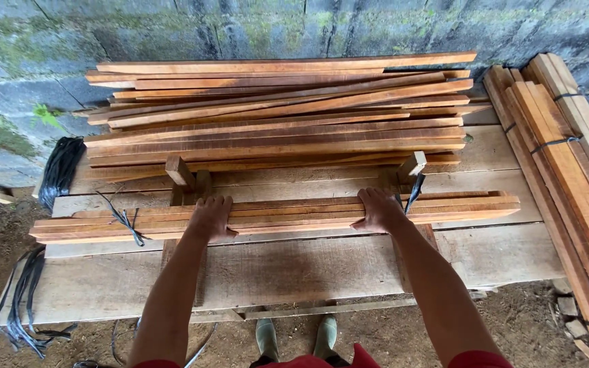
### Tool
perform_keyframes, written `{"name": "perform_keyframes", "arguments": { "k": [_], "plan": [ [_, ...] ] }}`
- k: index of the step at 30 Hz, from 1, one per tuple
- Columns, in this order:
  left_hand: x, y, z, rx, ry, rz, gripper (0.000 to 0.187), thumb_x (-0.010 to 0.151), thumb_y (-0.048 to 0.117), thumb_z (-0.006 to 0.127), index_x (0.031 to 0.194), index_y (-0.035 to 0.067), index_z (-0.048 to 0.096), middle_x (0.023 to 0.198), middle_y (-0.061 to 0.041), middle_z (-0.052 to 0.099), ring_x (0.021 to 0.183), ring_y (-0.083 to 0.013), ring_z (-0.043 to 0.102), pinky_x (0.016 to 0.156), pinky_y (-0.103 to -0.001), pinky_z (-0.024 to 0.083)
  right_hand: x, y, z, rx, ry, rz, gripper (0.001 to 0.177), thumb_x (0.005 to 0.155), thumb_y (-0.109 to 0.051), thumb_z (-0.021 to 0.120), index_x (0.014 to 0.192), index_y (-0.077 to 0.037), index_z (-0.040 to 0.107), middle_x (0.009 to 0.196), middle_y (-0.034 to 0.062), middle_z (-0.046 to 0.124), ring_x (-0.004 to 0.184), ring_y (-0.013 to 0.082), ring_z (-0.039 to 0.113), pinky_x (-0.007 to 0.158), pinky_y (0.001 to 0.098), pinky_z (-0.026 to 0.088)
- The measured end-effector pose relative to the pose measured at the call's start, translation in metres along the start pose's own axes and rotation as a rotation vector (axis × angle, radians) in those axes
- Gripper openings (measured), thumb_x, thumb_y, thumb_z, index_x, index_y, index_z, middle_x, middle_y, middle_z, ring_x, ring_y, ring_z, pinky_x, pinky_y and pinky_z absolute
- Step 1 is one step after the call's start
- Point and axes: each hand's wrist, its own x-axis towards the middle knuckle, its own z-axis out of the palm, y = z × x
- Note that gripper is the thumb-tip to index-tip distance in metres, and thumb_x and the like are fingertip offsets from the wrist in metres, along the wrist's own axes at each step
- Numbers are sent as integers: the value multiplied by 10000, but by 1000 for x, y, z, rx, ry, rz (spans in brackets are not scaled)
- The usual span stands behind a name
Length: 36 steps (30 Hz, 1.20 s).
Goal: Bundling thin wood slats together using flexible plastic ties on a workbench.
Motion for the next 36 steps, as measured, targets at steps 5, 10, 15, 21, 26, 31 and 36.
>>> {"name": "perform_keyframes", "arguments": {
  "k": [5,10,15,21,26,31,36],
  "plan": [
    [-9,-1,-22,-113,-186,40,881,564,654,816,1228,185,475,1173,-71,648,1159,-311,676,945,-471,514,-9,-4,-20,105,-172,5,779,547,-635,831,1127,-179,580,1062,85,692,1089,295,692,988,444,510],
    [-23,-1,-74,-378,-476,54,995,443,670,909,1251,183,591,1206,-114,731,1196,-339,689,978,-461,555,-13,-9,-54,266,-508,62,909,539,-670,888,1241,-152,632,1208,147,738,1200,348,683,1039,465,516],
    [-23,-5,-107,-564,-557,-38,1116,471,590,973,1406,135,569,1347,-158,686,1306,-349,627,1094,-450,513,-7,-9,-71,339,-477,122,1094,509,-731,913,1404,-175,620,1345,151,694,1284,361,639,1109,481,477],
    [-20,-24,-54,-378,-346,33,1101,621,779,786,1512,214,471,1502,-79,594,1385,-291,568,1170,-490,419,-12,6,-56,386,-395,103,1013,640,-679,872,1473,-191,566,1436,127,642,1382,332,558,1199,473,399],
    [-44,-7,-17,-309,20,-32,849,904,641,582,1541,104,421,1544,-166,502,1461,-327,449,1223,-509,331,-18,1,-35,408,-154,50,805,862,-481,770,1484,-40,510,1443,238,593,1415,399,500,1215,495,347],
    [-49,9,9,-246,162,-139,820,987,680,411,1613,155,338,1665,-79,354,1548,-255,306,1264,-518,214,-32,-10,22,144,135,39,778,942,-563,582,1544,-96,428,1548,160,488,1498,314,398,1267,493,231],
    [-58,14,6,-276,255,-131,812,979,650,454,1608,148,354,1656,-116,365,1541,-291,313,1261,-543,198,-28,-17,44,-35,469,84,741,975,-646,442,1474,-110,558,1433,116,627,1401,262,547,1241,483,314]
  ]
}}
